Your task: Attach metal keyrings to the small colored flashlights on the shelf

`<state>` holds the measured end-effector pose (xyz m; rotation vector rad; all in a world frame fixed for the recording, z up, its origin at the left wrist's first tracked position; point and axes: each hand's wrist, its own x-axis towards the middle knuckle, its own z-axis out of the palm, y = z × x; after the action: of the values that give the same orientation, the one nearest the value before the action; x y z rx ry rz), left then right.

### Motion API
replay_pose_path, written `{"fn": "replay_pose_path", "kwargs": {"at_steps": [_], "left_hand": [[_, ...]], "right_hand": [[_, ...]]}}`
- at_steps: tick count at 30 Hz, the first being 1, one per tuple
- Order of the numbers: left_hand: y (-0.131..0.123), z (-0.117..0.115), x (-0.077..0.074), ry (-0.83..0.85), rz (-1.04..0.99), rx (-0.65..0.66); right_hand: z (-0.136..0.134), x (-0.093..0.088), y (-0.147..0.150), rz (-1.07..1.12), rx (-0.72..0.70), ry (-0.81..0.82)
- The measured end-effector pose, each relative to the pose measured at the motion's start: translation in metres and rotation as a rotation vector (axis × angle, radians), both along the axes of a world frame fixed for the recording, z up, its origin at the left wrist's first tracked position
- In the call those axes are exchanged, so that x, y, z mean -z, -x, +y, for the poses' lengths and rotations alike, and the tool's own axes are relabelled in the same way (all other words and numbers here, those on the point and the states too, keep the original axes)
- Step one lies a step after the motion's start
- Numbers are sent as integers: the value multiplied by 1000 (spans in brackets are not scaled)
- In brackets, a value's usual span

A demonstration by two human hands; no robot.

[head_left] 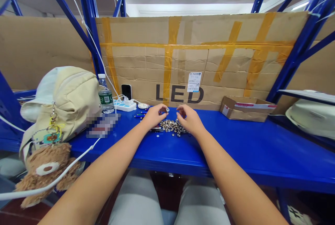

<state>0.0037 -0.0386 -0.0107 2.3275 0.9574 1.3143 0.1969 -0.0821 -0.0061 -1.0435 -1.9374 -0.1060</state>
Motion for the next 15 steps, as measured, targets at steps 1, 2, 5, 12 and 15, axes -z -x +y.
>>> {"fn": "replay_pose_path", "kwargs": {"at_steps": [1,2,5,12,15], "left_hand": [[1,0,0,16,-29,-17],[2,1,-1,22,-52,-33],[5,4,-1,18,-84,-94],[8,10,0,48,-191,-133],[9,8,0,68,-57,-181]], "right_hand": [[1,0,0,25,6,7],[1,0,0,49,10,15],[3,1,-1,97,9,35],[5,3,-3,130,-9,76],[6,5,-3,110,-22,130]]}}
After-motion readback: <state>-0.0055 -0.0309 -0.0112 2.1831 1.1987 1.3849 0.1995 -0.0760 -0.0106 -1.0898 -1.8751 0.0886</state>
